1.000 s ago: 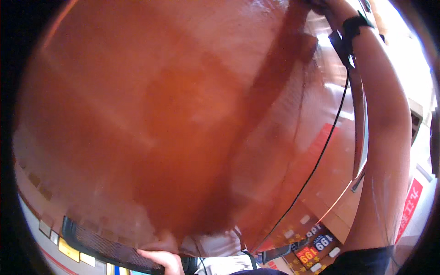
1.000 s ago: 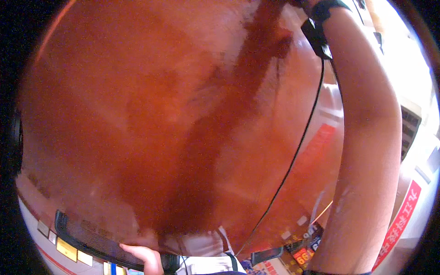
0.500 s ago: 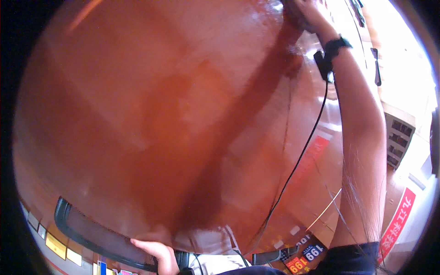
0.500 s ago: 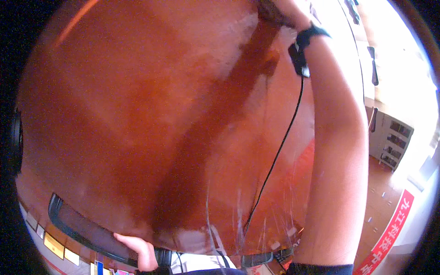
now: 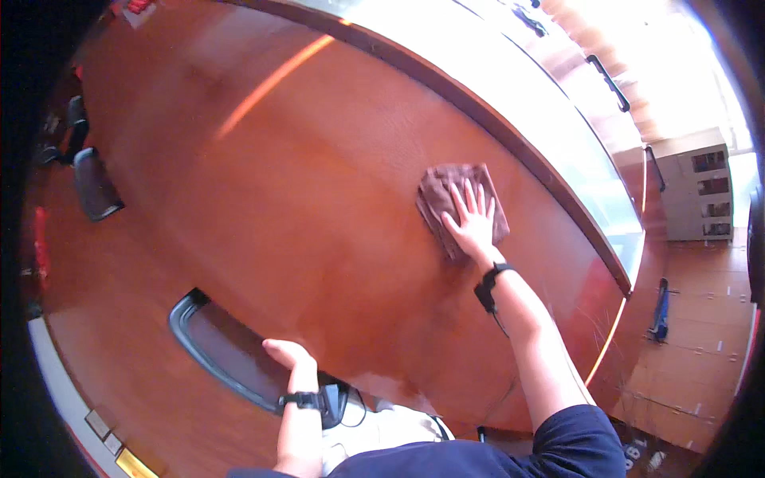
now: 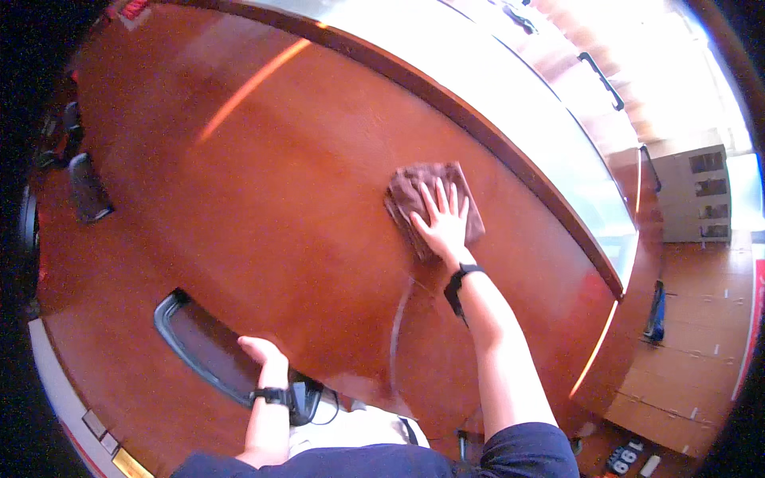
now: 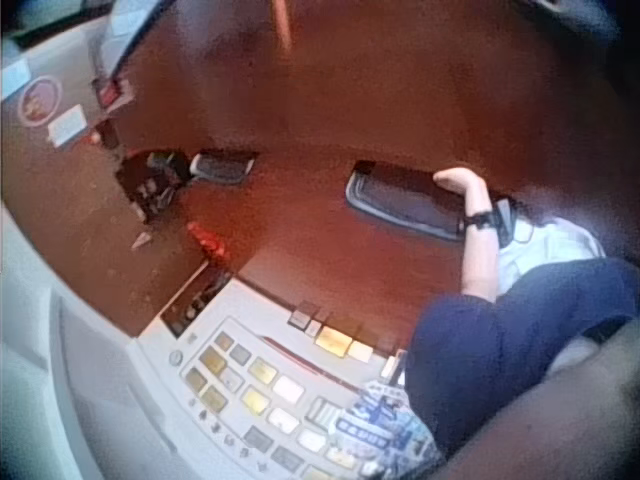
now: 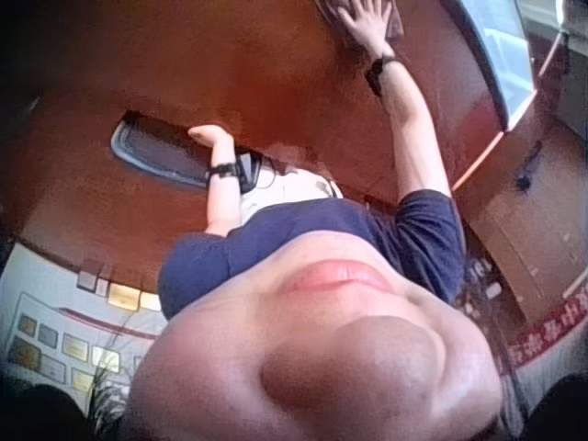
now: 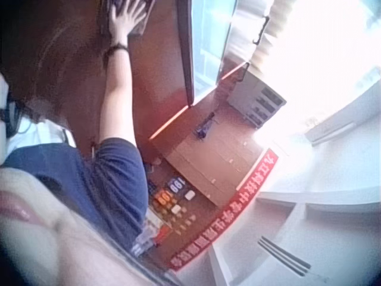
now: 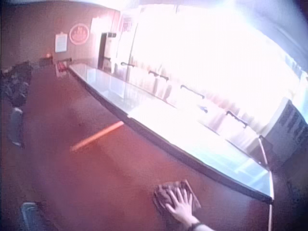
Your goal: The person wipes a large wooden table with a cloth, moving to different sections to cover the surface.
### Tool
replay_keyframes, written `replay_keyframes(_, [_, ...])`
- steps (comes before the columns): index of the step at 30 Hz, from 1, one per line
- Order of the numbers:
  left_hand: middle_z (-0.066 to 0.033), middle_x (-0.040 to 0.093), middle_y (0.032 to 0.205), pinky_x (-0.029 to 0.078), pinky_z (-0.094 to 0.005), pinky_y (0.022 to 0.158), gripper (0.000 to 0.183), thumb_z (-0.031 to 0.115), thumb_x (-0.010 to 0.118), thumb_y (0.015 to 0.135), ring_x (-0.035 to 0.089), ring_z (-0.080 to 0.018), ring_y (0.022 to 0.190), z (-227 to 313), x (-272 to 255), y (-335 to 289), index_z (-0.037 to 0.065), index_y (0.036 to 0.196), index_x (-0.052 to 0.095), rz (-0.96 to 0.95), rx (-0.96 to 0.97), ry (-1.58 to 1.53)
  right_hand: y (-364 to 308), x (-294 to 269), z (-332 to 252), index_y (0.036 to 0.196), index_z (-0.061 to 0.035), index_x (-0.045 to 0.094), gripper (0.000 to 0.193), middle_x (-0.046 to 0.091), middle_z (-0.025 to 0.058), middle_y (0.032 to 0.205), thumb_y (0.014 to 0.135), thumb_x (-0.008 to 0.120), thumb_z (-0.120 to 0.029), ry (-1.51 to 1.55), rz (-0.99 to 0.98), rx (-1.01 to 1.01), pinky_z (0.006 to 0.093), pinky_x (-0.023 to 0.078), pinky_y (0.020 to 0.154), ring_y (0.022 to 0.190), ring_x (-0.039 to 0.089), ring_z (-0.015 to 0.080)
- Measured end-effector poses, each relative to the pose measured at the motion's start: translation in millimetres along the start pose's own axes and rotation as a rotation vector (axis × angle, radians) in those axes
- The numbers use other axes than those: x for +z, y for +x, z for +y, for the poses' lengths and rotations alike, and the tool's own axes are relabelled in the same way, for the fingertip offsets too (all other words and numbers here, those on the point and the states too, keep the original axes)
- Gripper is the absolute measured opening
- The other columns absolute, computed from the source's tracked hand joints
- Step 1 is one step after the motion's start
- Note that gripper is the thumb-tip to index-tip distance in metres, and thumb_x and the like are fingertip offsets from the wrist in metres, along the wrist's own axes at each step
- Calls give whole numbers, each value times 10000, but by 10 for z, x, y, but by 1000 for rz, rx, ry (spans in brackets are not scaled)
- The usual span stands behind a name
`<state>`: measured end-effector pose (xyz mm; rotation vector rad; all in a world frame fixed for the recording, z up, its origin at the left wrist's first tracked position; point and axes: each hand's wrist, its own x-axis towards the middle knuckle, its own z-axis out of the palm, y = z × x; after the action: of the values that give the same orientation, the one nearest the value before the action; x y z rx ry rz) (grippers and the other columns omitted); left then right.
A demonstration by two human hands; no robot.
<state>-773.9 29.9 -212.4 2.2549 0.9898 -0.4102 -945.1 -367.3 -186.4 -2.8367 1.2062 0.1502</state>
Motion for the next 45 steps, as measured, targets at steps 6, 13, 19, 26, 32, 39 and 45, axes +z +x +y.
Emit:
replay_keyframes(6, [-331,543,1171,437,-500,926,541,356,249,988,532,-449,1093,1291,746,93,-79,1080,557,117,54,-94,23,-843,-307,1415,-228,381,643,279,77,1506,851,549,-488,24,-36,72,564,85,1115,1402,184,338])
replay_keyframes(13, [-283,595,1086,459,-521,880,600,467,266,961,581,-434,1008,2264,1232,28,-43,1043,570,66,35,-58,60,-790,-401,1449,-202,338,694,212,97,1541,843,537,-476,23,84,31,568,70,1129,1417,147,351])
replay_keyframes(19, [-244,565,1197,456,-478,949,468,335,506,849,559,-394,1112,2817,1453,-370,8,1183,535,-248,290,-11,147,-638,-285,1462,-174,316,681,199,103,1546,869,513,-443,76,75,39,589,84,1119,1426,123,360])
replay_keyframes(26, [-246,471,1320,409,-450,1017,530,297,525,836,491,-385,1203,2779,1493,-621,6,1274,462,-433,335,-5,91,-721,-104,1501,-273,175,679,140,86,1563,916,403,-529,140,71,-21,680,141,1046,1399,130,433])
replay_keyframes(32, [-240,516,1295,407,-424,1005,513,326,534,858,484,-361,1224,2422,1445,-564,-6,1246,494,-449,332,58,-36,-752,-162,1466,-166,302,650,191,88,1553,893,475,-419,58,46,105,557,59,1129,1432,122,328])
replay_keyframes(39, [-305,533,1205,418,-524,943,472,387,402,914,517,-458,1117,2559,1644,-533,-34,1091,520,-377,442,-186,31,-651,-188,1443,-183,341,653,234,83,1536,863,529,-414,83,124,48,563,113,1122,1409,179,358])
replay_keyframes(45, [-318,526,1219,420,-490,964,651,485,299,953,504,-436,1152,2687,1799,-796,-101,1112,534,-289,289,-224,-284,-489,-62,1418,-203,393,647,249,77,1529,836,549,-438,131,127,80,566,58,1133,1418,157,343])
